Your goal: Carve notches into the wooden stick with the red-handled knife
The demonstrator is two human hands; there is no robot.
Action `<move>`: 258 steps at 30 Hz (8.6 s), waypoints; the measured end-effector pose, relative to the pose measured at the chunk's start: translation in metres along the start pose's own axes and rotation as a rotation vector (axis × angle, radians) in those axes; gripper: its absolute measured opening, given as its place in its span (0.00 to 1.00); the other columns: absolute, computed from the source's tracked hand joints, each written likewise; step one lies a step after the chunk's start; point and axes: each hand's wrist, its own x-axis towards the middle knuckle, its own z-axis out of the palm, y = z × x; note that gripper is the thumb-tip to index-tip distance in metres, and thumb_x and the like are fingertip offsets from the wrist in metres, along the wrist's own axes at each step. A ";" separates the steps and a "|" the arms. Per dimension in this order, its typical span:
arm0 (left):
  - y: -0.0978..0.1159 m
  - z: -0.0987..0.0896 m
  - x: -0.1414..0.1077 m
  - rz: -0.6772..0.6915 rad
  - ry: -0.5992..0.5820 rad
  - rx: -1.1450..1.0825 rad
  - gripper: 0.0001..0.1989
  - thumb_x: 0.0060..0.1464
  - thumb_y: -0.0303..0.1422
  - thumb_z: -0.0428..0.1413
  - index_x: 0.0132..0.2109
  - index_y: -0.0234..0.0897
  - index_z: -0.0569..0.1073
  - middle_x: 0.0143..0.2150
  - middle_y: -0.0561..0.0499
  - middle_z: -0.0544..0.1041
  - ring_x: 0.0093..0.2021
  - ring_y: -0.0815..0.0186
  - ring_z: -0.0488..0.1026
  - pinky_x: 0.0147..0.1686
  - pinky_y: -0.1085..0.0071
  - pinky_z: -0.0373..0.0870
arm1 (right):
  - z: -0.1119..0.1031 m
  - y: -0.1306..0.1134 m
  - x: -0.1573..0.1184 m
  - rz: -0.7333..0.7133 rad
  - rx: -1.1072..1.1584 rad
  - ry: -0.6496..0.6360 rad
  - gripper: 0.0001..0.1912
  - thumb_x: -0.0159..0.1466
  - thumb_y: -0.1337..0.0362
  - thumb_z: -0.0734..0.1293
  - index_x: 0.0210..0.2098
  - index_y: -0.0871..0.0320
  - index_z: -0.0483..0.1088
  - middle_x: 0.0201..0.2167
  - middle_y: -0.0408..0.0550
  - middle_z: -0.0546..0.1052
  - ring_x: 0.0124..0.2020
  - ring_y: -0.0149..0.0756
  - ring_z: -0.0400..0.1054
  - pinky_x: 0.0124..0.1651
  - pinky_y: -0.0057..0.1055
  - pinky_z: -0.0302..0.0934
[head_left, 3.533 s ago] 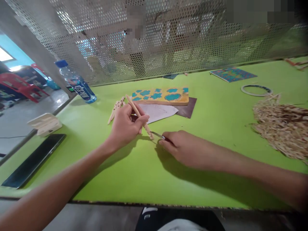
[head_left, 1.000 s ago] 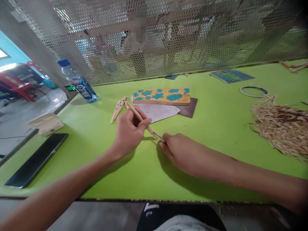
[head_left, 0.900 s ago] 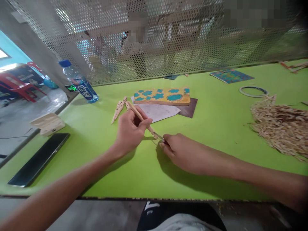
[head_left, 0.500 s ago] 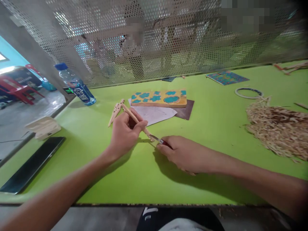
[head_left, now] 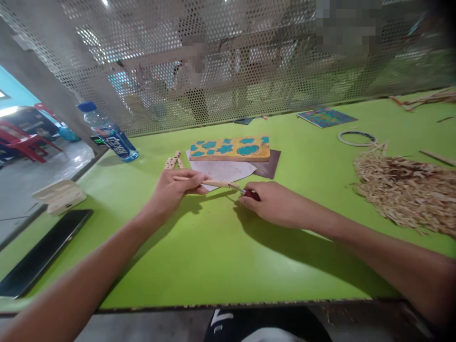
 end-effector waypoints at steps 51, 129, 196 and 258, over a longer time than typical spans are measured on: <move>-0.026 0.034 -0.020 0.311 -0.126 0.821 0.15 0.67 0.36 0.49 0.31 0.36 0.68 0.21 0.57 0.62 0.22 0.72 0.57 0.27 0.71 0.51 | 0.007 -0.008 -0.011 -0.079 -0.032 0.135 0.17 0.74 0.61 0.55 0.34 0.57 0.71 0.28 0.49 0.78 0.27 0.37 0.69 0.30 0.33 0.49; -0.017 0.034 -0.019 0.173 -0.196 1.065 0.19 0.68 0.36 0.45 0.29 0.37 0.69 0.20 0.49 0.68 0.19 0.67 0.59 0.25 0.66 0.48 | 0.002 -0.005 0.006 0.105 0.107 -0.293 0.25 0.74 0.54 0.51 0.30 0.58 0.70 0.13 0.46 0.70 0.09 0.34 0.60 0.15 0.31 0.54; -0.027 0.042 -0.024 0.283 -0.021 0.702 0.15 0.68 0.35 0.48 0.31 0.37 0.65 0.21 0.58 0.62 0.22 0.71 0.57 0.26 0.72 0.52 | 0.019 -0.014 -0.015 -0.041 0.072 0.207 0.15 0.74 0.60 0.54 0.31 0.55 0.62 0.23 0.43 0.68 0.23 0.33 0.55 0.29 0.33 0.43; -0.024 0.043 -0.028 0.347 -0.058 0.813 0.17 0.67 0.34 0.46 0.28 0.38 0.62 0.20 0.56 0.60 0.20 0.70 0.56 0.26 0.70 0.48 | 0.008 -0.017 -0.019 -0.071 0.077 0.210 0.18 0.72 0.62 0.58 0.27 0.57 0.67 0.25 0.46 0.75 0.25 0.32 0.62 0.30 0.32 0.49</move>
